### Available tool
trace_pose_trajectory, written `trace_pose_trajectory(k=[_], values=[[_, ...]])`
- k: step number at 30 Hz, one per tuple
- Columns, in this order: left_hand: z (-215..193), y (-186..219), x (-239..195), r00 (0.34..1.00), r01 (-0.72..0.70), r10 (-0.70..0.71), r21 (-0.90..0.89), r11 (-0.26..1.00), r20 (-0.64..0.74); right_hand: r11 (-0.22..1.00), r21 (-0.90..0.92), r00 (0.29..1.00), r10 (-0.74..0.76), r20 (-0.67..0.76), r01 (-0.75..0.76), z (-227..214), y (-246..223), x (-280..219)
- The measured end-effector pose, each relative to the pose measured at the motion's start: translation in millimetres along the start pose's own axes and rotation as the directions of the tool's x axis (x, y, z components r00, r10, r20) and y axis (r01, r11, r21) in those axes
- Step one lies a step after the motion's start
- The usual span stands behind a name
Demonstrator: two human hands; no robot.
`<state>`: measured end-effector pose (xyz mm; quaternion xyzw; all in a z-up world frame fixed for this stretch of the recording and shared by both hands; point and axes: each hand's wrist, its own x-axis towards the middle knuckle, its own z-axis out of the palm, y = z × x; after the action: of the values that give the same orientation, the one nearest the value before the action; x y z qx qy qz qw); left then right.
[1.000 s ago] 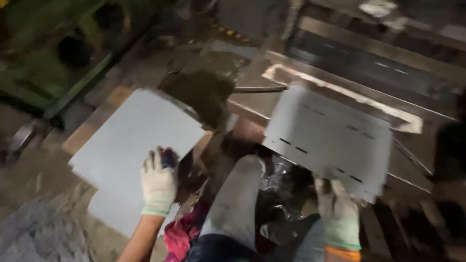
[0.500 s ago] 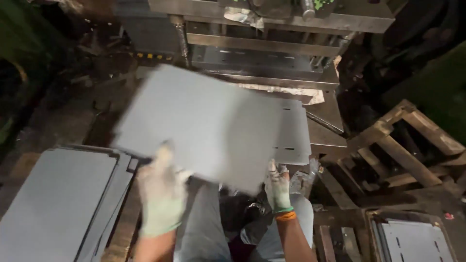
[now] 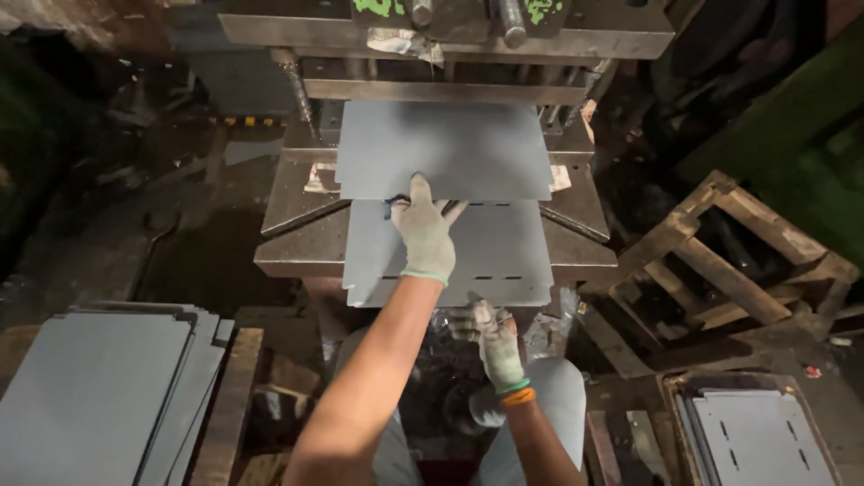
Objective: The recorder uses a large hydraulic or mechanical press to punch slots or holes into rectangular metal plates.
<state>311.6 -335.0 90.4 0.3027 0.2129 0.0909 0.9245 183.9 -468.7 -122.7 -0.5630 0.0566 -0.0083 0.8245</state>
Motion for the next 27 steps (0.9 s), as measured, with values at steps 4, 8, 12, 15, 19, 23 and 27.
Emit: trace_pose_trajectory(k=[4, 8, 12, 15, 19, 23, 27], values=[[-2, 5, -6, 0.999, -0.017, 0.018, 0.043, 0.999, -0.037, 0.997, -0.037, 0.993, 0.071, 0.099, -0.068, -3, -5, -28], [-3, -2, 3, 0.999, -0.032, 0.032, 0.021, 0.999, 0.021, 0.986, -0.067, 0.946, 0.168, 0.278, -0.155, 25, -54, -54], [-11, -15, 7, 0.998, -0.061, 0.061, 0.028, 0.998, -0.009, 0.955, 0.162, 0.955, 0.214, 0.206, -0.249, 49, -106, -40], [-13, -2, 11, 0.994, -0.112, 0.111, 0.055, 0.992, 0.005, 0.975, 0.212, 0.993, 0.041, 0.107, -0.063, 91, -163, -6], [-87, 41, -2, 0.936, 0.069, -0.061, -0.009, 0.998, 0.346, 0.996, 0.054, 0.991, -0.081, 0.108, 0.075, 107, -197, 50], [-173, 166, -96, 0.927, -0.35, 0.245, 0.885, 0.306, 0.282, 0.936, 0.337, 0.976, 0.025, 0.215, -0.098, 98, -186, 103], [-326, 231, -129, 0.498, 0.045, 0.675, 0.761, -0.648, 0.545, 0.886, 0.426, 0.978, 0.115, 0.177, -0.181, 108, -187, 99]])
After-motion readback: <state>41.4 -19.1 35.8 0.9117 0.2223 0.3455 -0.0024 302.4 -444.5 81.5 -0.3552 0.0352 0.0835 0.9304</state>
